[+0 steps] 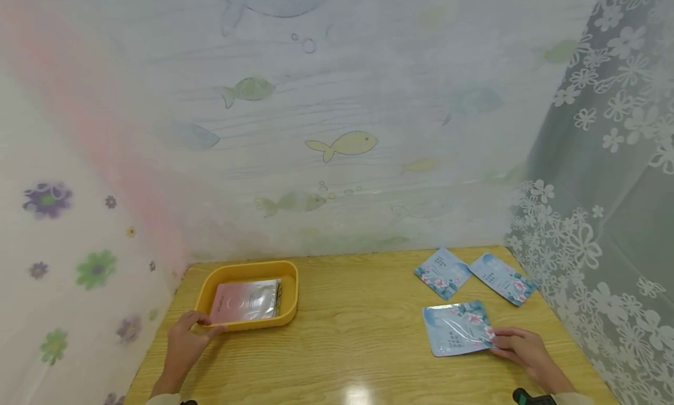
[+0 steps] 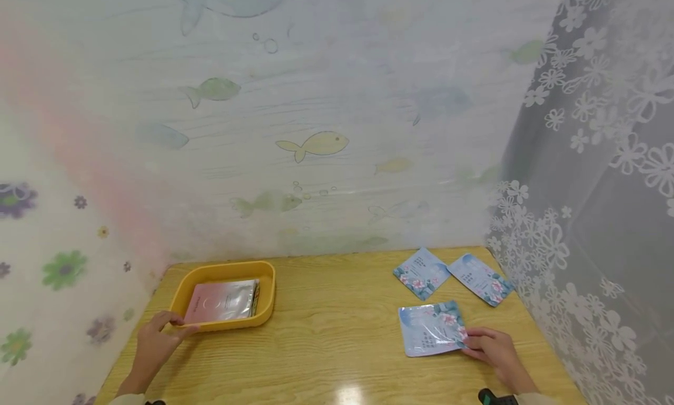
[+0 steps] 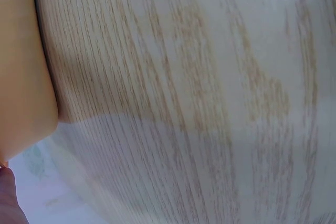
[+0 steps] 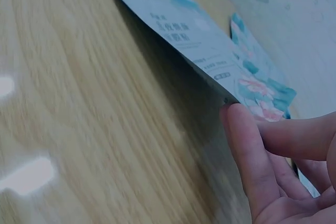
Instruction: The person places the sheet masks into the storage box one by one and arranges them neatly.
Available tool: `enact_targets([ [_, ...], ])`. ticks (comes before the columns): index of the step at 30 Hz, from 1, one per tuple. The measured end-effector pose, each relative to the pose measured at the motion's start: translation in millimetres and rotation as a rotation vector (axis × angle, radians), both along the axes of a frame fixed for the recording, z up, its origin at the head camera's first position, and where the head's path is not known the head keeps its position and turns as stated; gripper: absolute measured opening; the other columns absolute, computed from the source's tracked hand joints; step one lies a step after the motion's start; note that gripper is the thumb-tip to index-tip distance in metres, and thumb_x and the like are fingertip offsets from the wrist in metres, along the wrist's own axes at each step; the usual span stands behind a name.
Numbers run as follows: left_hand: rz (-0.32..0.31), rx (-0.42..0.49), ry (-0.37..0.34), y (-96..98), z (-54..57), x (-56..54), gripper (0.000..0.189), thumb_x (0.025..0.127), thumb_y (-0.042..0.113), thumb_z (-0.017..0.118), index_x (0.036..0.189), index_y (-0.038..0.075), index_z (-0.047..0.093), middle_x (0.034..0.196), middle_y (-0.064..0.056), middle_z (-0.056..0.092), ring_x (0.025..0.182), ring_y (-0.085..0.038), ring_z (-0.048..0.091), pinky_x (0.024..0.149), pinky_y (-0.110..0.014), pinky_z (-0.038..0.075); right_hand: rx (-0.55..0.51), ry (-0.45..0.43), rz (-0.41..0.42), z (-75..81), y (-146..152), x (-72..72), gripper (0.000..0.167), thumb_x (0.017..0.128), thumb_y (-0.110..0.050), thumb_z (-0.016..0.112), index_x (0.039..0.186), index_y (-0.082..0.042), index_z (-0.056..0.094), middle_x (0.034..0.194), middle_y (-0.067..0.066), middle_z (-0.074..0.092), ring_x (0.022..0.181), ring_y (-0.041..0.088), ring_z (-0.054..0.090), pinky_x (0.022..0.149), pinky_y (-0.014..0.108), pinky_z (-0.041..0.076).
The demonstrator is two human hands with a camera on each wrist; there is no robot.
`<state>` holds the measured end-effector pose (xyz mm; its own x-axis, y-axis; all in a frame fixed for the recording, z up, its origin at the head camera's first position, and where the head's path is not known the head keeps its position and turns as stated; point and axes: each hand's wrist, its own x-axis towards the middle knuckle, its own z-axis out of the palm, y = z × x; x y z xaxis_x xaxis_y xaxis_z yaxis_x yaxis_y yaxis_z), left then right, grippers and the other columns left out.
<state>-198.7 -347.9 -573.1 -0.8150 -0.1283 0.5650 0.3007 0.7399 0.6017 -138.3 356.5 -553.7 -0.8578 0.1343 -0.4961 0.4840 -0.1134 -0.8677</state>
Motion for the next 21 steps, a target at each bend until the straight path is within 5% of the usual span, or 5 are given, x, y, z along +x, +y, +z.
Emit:
enact_targets([
  [11, 0.028, -0.029, -0.072, 3.0, 3.8, 3.8, 0.033, 0.058, 0.017, 0.092, 0.069, 0.014, 0.061, 0.075, 0.002, 0.056, 0.072, -0.019, 0.053, 0.066, -0.016, 0.041, -0.078, 0.045, 0.047, 1.8, -30.7, -6.7, 0.023, 0.084, 0.007, 0.064, 0.107, 0.006, 0.064, 0.093, 0.004, 0.065, 0.086, 0.019, 0.066, 0.089, 0.043, 0.048],
  [21, 0.024, -0.028, -0.057, 2.1, 2.8, 3.3, 0.034, 0.056, 0.015, 0.092, 0.069, 0.012, 0.061, 0.075, 0.002, 0.056, 0.072, -0.020, 0.053, 0.066, -0.019, 0.041, -0.120, 0.059, 0.008, 5.5, -54.7, -14.1, 0.041, 0.084, 0.006, 0.066, 0.122, 0.012, 0.053, 0.098, 0.004, 0.061, 0.088, 0.018, 0.065, 0.091, 0.041, 0.047],
])
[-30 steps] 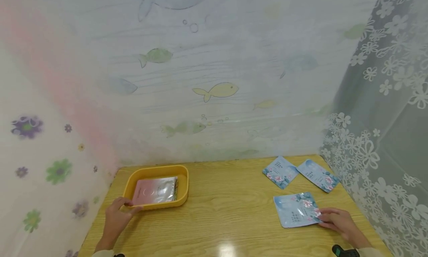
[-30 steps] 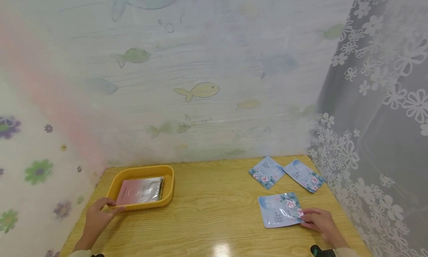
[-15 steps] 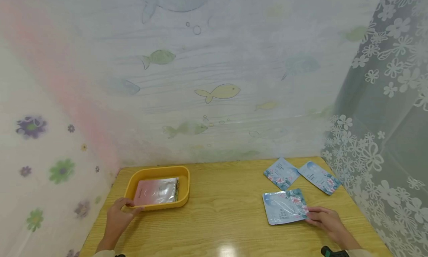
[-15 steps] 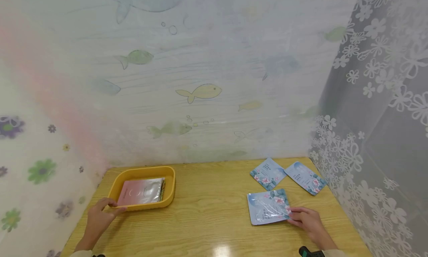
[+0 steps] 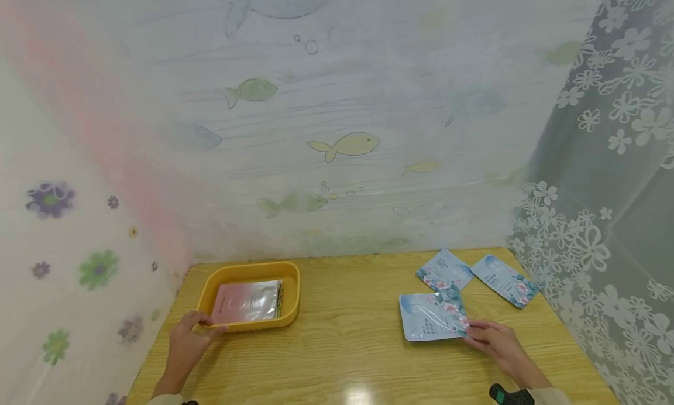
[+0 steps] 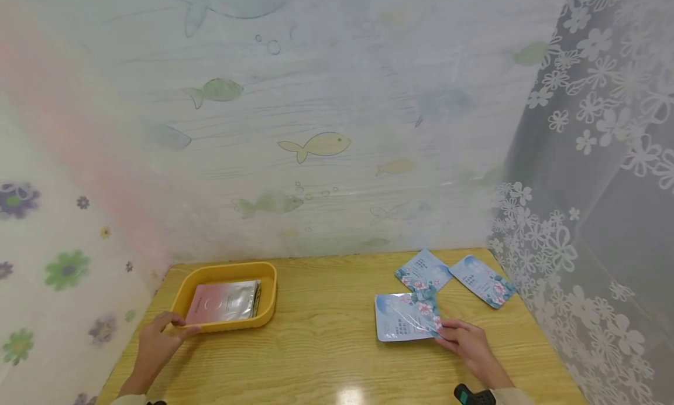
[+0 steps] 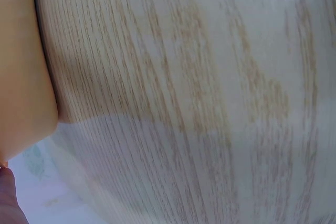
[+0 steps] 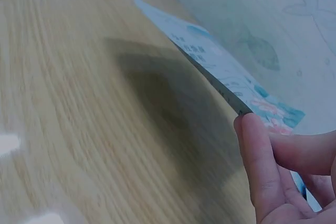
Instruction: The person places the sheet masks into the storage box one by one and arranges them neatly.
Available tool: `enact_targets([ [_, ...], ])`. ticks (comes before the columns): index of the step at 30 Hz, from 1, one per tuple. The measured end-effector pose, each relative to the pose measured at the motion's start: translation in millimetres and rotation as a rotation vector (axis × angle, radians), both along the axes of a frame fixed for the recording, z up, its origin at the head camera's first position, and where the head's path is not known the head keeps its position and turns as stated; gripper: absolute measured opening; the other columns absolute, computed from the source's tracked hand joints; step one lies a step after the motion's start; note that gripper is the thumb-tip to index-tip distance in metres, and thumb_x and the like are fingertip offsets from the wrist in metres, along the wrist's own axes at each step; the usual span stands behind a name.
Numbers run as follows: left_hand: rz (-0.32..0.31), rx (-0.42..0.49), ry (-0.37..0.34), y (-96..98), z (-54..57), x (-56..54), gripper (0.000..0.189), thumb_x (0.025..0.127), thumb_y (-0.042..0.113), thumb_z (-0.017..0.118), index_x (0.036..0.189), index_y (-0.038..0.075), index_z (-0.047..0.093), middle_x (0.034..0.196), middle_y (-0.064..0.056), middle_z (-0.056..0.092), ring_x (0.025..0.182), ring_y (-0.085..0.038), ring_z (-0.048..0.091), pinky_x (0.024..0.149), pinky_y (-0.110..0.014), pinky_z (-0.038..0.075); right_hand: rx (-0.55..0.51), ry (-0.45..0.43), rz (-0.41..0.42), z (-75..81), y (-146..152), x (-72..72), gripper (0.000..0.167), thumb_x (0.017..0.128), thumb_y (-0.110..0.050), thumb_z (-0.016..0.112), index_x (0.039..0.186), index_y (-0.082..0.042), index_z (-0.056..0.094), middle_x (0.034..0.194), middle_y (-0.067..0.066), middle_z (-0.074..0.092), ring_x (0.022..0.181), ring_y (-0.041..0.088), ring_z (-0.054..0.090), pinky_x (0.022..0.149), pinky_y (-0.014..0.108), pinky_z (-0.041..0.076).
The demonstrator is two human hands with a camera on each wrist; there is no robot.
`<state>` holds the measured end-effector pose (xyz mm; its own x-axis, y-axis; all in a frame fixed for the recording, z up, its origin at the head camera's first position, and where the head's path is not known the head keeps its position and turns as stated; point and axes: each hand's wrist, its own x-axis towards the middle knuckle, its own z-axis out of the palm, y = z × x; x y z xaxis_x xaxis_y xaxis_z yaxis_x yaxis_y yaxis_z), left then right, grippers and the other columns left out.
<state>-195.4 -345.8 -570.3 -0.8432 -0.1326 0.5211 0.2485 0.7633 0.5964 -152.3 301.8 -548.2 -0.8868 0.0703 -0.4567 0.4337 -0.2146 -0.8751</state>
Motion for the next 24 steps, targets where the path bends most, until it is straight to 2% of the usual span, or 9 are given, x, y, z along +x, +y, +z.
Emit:
enact_targets([
  [5, -0.002, -0.002, -0.001, -1.0, -0.2, -0.2, 0.034, 0.057, 0.015, 0.092, 0.069, 0.013, 0.061, 0.074, 0.003, 0.056, 0.072, -0.020, 0.052, 0.066, -0.019, 0.041, -0.056, 0.013, 0.011, 6.0, -12.5, -3.5, 0.044, 0.085, 0.006, 0.064, 0.126, 0.011, 0.049, 0.100, 0.003, 0.061, 0.091, 0.018, 0.065, 0.096, 0.042, 0.044],
  [12, 0.001, 0.013, 0.001, -1.2, -2.8, -0.7, 0.034, 0.055, 0.014, 0.092, 0.069, 0.015, 0.061, 0.075, 0.004, 0.056, 0.072, -0.017, 0.051, 0.067, -0.019, 0.041, -0.089, 0.052, 0.015, 14.1, -31.0, -9.9, 0.029, 0.087, 0.008, 0.061, 0.115, 0.005, 0.061, 0.101, 0.002, 0.061, 0.091, 0.017, 0.065, 0.097, 0.042, 0.043],
  [19, 0.001, 0.020, 0.006, -1.7, -2.4, -0.8, 0.034, 0.056, 0.015, 0.092, 0.069, 0.014, 0.061, 0.075, 0.004, 0.055, 0.072, -0.016, 0.052, 0.067, -0.018, 0.041, -0.092, 0.081, 0.006, 18.6, -48.8, -16.3, 0.025, 0.086, 0.011, 0.059, 0.110, 0.006, 0.064, 0.098, 0.005, 0.063, 0.088, 0.017, 0.066, 0.094, 0.043, 0.044],
  [24, 0.000, 0.014, 0.014, -1.2, -1.6, -0.8, 0.034, 0.056, 0.015, 0.092, 0.069, 0.014, 0.061, 0.074, 0.003, 0.056, 0.072, -0.018, 0.053, 0.067, -0.019, 0.042, -0.103, 0.092, 0.016, 19.5, -60.2, -20.0, 0.033, 0.087, 0.012, 0.058, 0.120, 0.011, 0.056, 0.099, 0.006, 0.064, 0.089, 0.017, 0.065, 0.096, 0.043, 0.043],
])
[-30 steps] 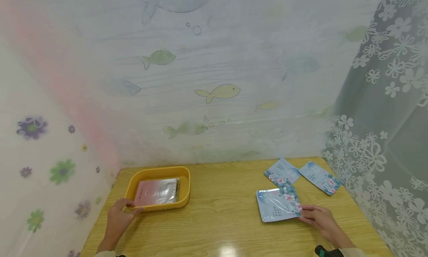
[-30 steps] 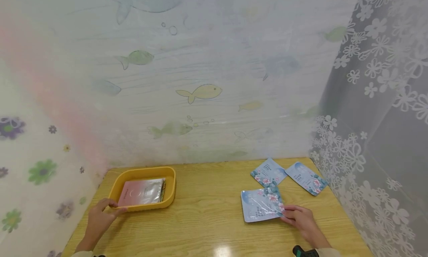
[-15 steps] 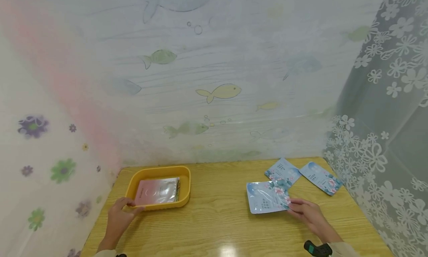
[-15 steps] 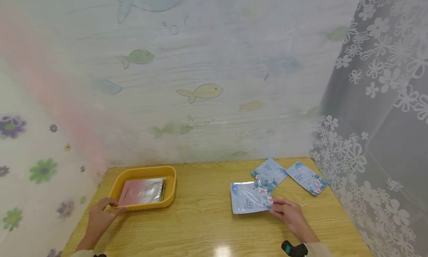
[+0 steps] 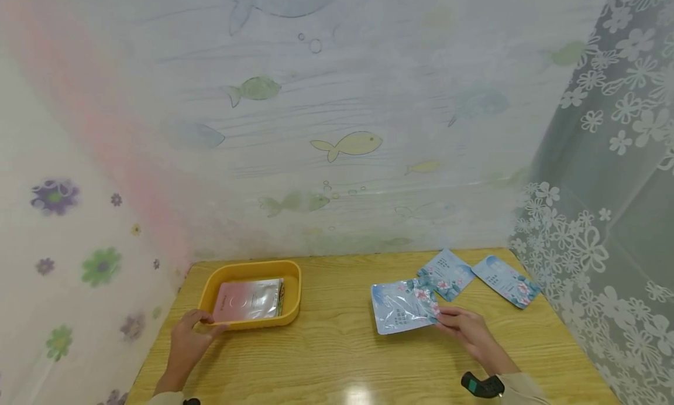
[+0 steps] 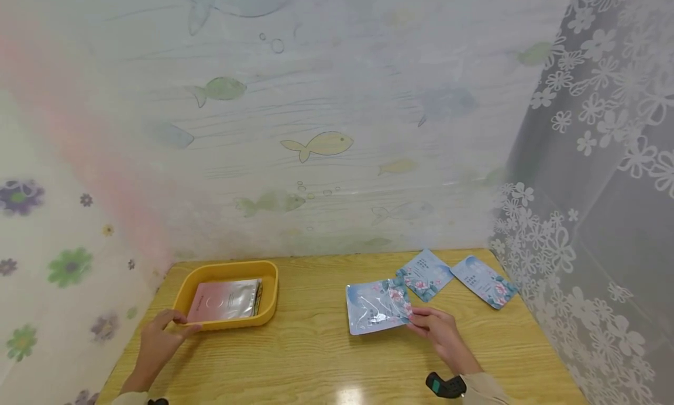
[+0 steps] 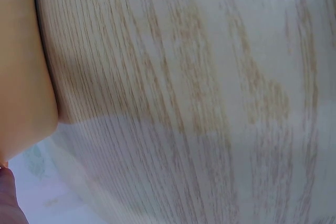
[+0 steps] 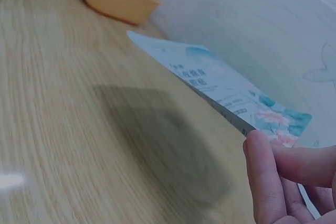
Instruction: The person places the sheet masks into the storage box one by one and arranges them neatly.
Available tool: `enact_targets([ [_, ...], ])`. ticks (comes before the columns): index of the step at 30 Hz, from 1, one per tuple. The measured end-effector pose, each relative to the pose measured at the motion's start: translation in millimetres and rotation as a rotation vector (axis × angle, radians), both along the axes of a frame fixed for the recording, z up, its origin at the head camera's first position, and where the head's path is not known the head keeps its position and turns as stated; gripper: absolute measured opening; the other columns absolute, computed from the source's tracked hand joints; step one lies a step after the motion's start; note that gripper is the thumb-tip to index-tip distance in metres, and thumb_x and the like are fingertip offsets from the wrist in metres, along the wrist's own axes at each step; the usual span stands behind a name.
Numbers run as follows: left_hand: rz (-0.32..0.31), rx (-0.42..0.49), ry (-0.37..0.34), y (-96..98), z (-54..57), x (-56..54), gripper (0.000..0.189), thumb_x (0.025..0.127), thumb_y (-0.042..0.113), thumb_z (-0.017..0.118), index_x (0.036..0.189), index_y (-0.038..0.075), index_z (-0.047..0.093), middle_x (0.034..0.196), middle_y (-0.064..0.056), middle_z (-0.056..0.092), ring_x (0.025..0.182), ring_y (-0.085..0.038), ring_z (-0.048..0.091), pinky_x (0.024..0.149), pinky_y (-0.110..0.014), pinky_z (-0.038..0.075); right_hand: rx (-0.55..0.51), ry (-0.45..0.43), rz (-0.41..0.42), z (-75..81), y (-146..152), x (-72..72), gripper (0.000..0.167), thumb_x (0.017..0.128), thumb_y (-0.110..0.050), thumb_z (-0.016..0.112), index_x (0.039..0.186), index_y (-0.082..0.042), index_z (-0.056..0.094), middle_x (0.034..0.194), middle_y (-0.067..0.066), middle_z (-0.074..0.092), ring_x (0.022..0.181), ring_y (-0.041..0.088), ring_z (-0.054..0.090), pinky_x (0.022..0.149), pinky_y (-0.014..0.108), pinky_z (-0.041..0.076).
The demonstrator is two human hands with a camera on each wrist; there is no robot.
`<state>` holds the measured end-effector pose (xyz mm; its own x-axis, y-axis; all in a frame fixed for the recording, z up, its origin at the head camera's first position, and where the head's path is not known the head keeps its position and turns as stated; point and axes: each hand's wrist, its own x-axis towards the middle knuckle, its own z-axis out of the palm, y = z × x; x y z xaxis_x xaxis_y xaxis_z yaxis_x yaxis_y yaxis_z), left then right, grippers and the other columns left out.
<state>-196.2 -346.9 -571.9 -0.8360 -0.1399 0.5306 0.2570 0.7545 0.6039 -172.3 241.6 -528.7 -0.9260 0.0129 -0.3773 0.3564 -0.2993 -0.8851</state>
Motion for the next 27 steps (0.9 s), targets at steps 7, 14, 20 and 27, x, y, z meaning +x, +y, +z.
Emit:
enact_targets([
  [7, 0.013, -0.017, -0.019, 0.7, 2.0, 0.8, 0.033, 0.057, 0.016, 0.092, 0.069, 0.014, 0.061, 0.074, 0.003, 0.056, 0.073, -0.018, 0.052, 0.067, -0.019, 0.042, -0.003, 0.025, 0.008, -2.2, -17.4, -7.3, 0.032, 0.087, 0.012, 0.057, 0.119, 0.013, 0.055, 0.100, 0.006, 0.063, 0.089, 0.016, 0.065, 0.094, 0.042, 0.045],
  [14, -0.001, -0.005, -0.003, -0.2, 0.8, 1.1, 0.034, 0.056, 0.015, 0.092, 0.070, 0.014, 0.061, 0.074, 0.004, 0.056, 0.073, -0.016, 0.052, 0.067, -0.018, 0.042, -0.011, 0.065, 0.052, -1.5, -38.4, -13.2, 0.038, 0.089, 0.012, 0.054, 0.126, 0.018, 0.046, 0.102, 0.008, 0.062, 0.090, 0.016, 0.065, 0.096, 0.045, 0.043],
  [20, 0.001, 0.004, 0.008, -0.3, -0.4, 0.1, 0.034, 0.055, 0.014, 0.093, 0.069, 0.014, 0.061, 0.074, 0.004, 0.056, 0.072, -0.017, 0.052, 0.067, -0.018, 0.041, -0.013, 0.075, 0.057, -0.2, -56.8, -18.0, 0.042, 0.088, 0.013, 0.055, 0.127, 0.021, 0.041, 0.103, 0.010, 0.061, 0.090, 0.017, 0.064, 0.091, 0.041, 0.047],
  [27, -0.006, 0.006, -0.005, 0.3, -0.2, 0.8, 0.033, 0.057, 0.013, 0.092, 0.070, 0.012, 0.061, 0.074, 0.003, 0.055, 0.072, -0.019, 0.051, 0.067, -0.018, 0.041, -0.044, 0.097, 0.089, 2.2, -72.8, -23.1, 0.040, 0.090, 0.012, 0.053, 0.127, 0.021, 0.040, 0.103, 0.011, 0.059, 0.090, 0.017, 0.064, 0.087, 0.036, 0.050],
])
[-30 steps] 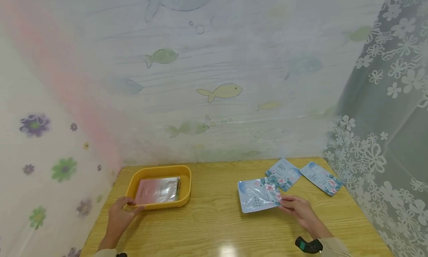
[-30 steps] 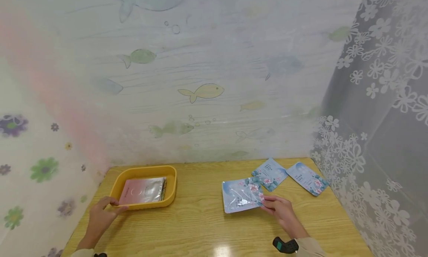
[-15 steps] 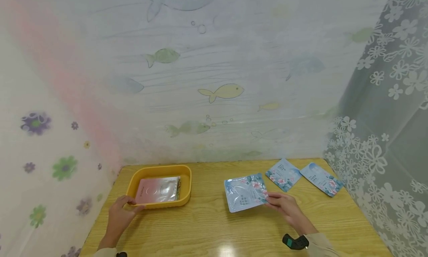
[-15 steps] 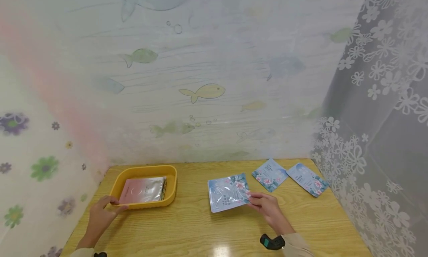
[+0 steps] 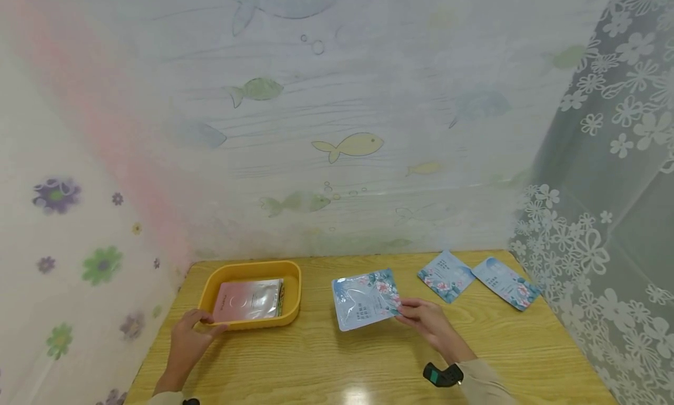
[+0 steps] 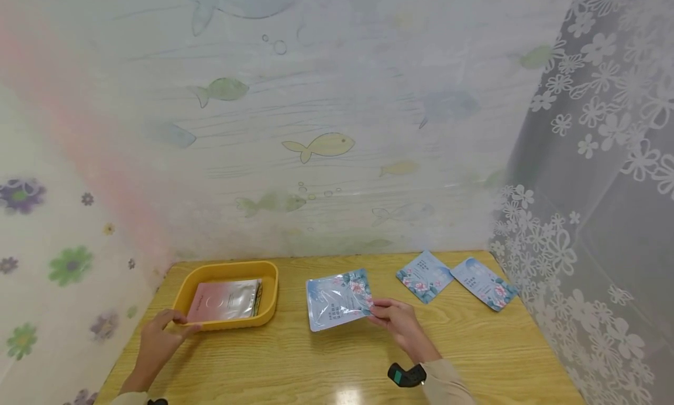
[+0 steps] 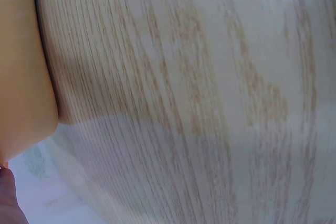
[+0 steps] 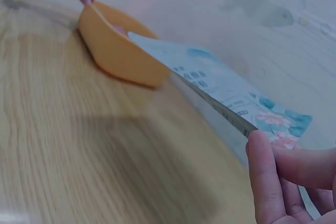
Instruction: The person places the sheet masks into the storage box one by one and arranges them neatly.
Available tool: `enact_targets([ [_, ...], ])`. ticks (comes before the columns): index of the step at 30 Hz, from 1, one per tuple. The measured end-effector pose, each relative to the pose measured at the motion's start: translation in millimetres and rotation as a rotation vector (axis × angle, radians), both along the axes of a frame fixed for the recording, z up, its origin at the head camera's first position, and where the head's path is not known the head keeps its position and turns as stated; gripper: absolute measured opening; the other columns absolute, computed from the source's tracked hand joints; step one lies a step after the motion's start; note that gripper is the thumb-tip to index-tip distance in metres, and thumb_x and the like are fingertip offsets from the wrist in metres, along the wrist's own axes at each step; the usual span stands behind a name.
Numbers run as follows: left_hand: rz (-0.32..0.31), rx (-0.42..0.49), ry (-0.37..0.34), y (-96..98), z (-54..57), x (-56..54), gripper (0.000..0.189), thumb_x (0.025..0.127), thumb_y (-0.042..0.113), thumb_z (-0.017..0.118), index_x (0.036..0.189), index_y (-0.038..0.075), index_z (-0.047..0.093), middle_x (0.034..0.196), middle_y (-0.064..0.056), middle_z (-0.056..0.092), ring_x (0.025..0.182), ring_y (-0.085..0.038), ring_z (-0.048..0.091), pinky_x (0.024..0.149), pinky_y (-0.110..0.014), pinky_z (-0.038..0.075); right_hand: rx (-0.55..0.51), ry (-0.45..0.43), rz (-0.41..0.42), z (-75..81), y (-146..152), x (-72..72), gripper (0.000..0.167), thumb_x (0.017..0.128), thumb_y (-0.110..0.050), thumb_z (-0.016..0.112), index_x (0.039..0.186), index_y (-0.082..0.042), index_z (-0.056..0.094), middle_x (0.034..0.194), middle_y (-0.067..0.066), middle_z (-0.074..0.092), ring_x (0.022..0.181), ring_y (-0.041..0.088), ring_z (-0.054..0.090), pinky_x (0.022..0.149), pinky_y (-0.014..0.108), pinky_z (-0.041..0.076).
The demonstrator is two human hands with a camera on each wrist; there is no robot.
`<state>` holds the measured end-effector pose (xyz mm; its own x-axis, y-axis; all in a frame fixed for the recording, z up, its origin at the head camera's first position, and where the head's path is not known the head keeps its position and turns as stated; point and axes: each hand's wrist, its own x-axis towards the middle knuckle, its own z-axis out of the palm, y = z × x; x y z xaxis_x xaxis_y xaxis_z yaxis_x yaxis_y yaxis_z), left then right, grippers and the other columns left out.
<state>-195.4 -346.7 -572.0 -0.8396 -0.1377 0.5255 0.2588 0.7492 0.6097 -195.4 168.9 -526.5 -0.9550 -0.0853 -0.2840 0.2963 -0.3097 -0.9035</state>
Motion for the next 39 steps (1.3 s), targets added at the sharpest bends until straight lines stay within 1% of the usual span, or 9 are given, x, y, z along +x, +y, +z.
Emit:
enact_targets([
  [4, 0.008, -0.006, -0.010, 0.2, 0.2, 0.7, 0.033, 0.058, 0.015, 0.092, 0.070, 0.012, 0.061, 0.075, 0.003, 0.055, 0.072, -0.018, 0.051, 0.067, -0.018, 0.041, 0.004, 0.004, -0.002, 1.6, -9.7, -3.2, 0.042, 0.090, 0.011, 0.054, 0.127, 0.021, 0.039, 0.103, 0.013, 0.059, 0.090, 0.018, 0.064, 0.086, 0.035, 0.051],
  [11, 0.017, -0.004, -0.017, -0.6, -2.5, 0.1, 0.033, 0.058, 0.016, 0.092, 0.071, 0.011, 0.062, 0.075, 0.002, 0.056, 0.073, -0.017, 0.051, 0.067, -0.018, 0.041, 0.015, 0.003, -0.008, 3.5, -26.1, -8.7, 0.039, 0.089, 0.012, 0.053, 0.126, 0.021, 0.043, 0.105, 0.018, 0.059, 0.091, 0.020, 0.064, 0.087, 0.038, 0.050],
  [15, 0.021, -0.006, -0.020, -0.8, -3.3, 0.5, 0.033, 0.058, 0.016, 0.092, 0.071, 0.010, 0.062, 0.075, 0.003, 0.056, 0.073, -0.016, 0.051, 0.067, -0.018, 0.040, -0.002, -0.006, -0.017, 5.4, -35.9, -11.9, 0.038, 0.089, 0.013, 0.053, 0.125, 0.021, 0.043, 0.105, 0.020, 0.059, 0.089, 0.022, 0.064, 0.086, 0.038, 0.050],
  [19, 0.020, -0.009, -0.008, -1.5, -3.2, 1.1, 0.033, 0.057, 0.015, 0.092, 0.070, 0.011, 0.062, 0.074, 0.003, 0.056, 0.073, -0.014, 0.050, 0.067, -0.019, 0.040, -0.025, -0.011, -0.026, 7.2, -47.1, -15.7, 0.037, 0.089, 0.014, 0.052, 0.124, 0.022, 0.043, 0.104, 0.020, 0.059, 0.088, 0.022, 0.064, 0.085, 0.038, 0.051],
  [25, 0.019, -0.005, 0.030, -1.8, 0.0, 0.5, 0.035, 0.054, 0.012, 0.093, 0.069, 0.014, 0.061, 0.073, 0.003, 0.056, 0.071, -0.015, 0.051, 0.067, -0.019, 0.041, -0.057, 0.003, -0.005, 7.3, -65.9, -22.1, 0.037, 0.089, 0.014, 0.051, 0.125, 0.021, 0.044, 0.104, 0.018, 0.058, 0.089, 0.022, 0.064, 0.087, 0.040, 0.050],
  [32, 0.018, -0.014, 0.017, -1.2, 0.0, 0.2, 0.035, 0.054, 0.012, 0.093, 0.068, 0.013, 0.061, 0.073, 0.004, 0.055, 0.071, -0.017, 0.052, 0.067, -0.020, 0.041, -0.079, -0.012, 0.011, 7.8, -87.5, -26.8, 0.036, 0.089, 0.014, 0.053, 0.123, 0.020, 0.046, 0.101, 0.017, 0.059, 0.087, 0.021, 0.064, 0.085, 0.038, 0.051],
  [39, 0.003, -0.031, 0.034, -1.7, -0.9, -1.4, 0.033, 0.054, 0.013, 0.093, 0.068, 0.012, 0.062, 0.072, 0.003, 0.056, 0.070, -0.019, 0.053, 0.065, -0.020, 0.042, -0.093, -0.009, 0.035, 9.5, -104.6, -30.4, 0.036, 0.090, 0.013, 0.052, 0.125, 0.020, 0.045, 0.110, 0.021, 0.057, 0.091, 0.022, 0.063, 0.088, 0.038, 0.049],
])
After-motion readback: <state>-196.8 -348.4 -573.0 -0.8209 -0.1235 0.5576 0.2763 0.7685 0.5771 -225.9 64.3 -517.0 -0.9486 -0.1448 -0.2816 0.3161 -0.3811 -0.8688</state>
